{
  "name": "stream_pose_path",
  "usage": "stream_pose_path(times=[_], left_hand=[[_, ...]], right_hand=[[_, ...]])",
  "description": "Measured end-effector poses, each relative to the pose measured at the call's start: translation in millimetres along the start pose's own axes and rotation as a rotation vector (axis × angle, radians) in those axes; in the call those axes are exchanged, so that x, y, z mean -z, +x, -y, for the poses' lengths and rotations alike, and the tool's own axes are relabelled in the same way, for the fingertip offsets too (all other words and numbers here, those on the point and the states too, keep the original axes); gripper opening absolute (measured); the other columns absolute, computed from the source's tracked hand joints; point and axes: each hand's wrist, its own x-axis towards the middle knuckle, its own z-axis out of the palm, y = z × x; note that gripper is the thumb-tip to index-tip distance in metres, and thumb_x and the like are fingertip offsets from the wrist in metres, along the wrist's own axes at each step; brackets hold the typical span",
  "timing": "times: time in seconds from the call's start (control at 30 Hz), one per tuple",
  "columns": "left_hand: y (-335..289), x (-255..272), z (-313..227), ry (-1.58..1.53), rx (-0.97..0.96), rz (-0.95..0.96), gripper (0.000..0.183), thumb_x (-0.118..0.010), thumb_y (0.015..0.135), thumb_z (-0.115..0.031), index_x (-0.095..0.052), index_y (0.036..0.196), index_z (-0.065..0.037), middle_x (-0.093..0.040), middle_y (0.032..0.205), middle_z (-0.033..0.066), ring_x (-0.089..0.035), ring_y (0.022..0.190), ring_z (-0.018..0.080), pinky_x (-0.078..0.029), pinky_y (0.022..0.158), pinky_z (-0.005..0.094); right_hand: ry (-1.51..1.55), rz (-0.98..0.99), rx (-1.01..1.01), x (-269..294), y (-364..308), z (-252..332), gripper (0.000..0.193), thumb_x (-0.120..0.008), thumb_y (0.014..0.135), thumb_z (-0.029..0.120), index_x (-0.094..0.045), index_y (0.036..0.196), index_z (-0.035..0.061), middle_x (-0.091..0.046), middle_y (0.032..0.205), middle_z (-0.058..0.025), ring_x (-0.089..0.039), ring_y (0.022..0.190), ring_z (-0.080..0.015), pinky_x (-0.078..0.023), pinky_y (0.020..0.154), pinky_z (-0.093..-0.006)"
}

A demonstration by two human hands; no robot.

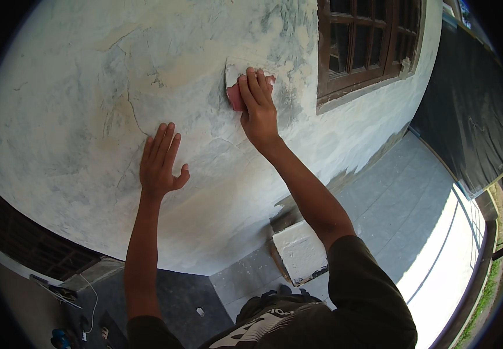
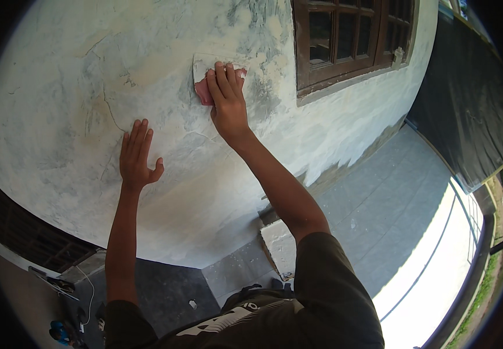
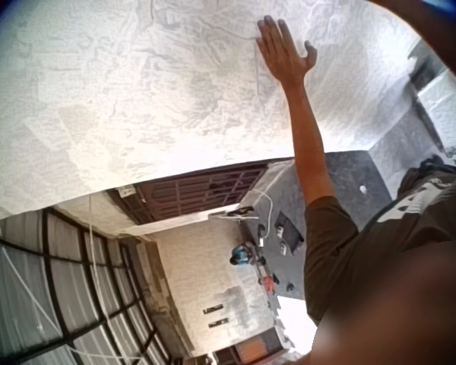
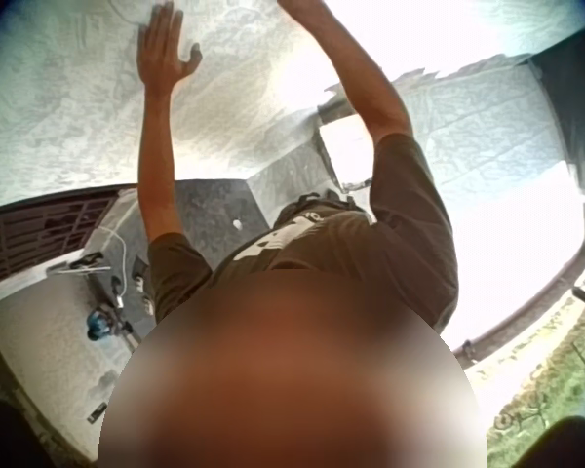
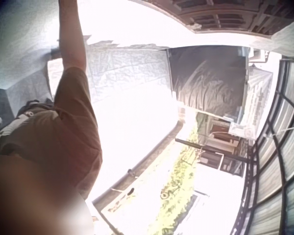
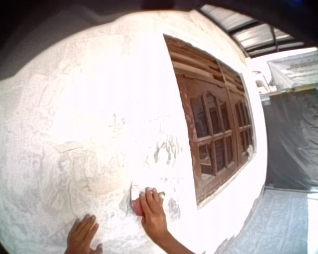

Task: Applying putty or spackle to cracks in an exterior wall using a putty knife.

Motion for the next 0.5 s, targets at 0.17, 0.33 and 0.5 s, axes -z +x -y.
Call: stream_pose_path(times=[0.17, 0.33, 0.5], left_hand=[[-3.6, 4.8, 2.2, 0.031, -0.010, 0.007, 0.064, -0.056, 0.081, -0.026, -0.050, 0.140, -0.003, -0.046, 0.152, 0.0150, -0.040, 0.144, 0.0304, -0.028, 0.116, 0.0489], [-4.1, 3.0, 2.3, 0.033, -0.005, 0.030, 0.063, -0.055, 0.082, -0.026, -0.051, 0.141, -0.003, -0.046, 0.152, 0.0143, -0.040, 0.144, 0.0298, -0.029, 0.116, 0.0488], [-2.6, 9.8, 5.1, 0.061, -0.021, 0.010, 0.064, -0.055, 0.082, -0.026, -0.050, 0.141, -0.003, -0.046, 0.152, 0.0141, -0.040, 0.144, 0.0294, -0.030, 0.116, 0.0489]], right_hand=[[0.222, 0.385, 0.045, 11.9, -125.0, 56.9, 0.059, -0.060, 0.075, -0.010, -0.054, 0.133, -0.0026, -0.046, 0.147, -0.0199, -0.042, 0.137, -0.0418, -0.034, 0.112, -0.0566], [0.545, 0.494, -0.404, 60.7, -174.3, 57.1, 0.050, -0.053, 0.084, -0.017, -0.062, 0.129, 0.0026, -0.065, 0.129, -0.0154, -0.060, 0.123, -0.0307, -0.050, 0.101, -0.0367], [0.415, -0.019, -0.373, 72.4, -34.3, 17.2, 0.050, -0.052, 0.086, -0.018, -0.061, 0.131, 0.0000, -0.067, 0.124, -0.0175, -0.065, 0.117, -0.0222, -0.052, 0.093, -0.0276]])
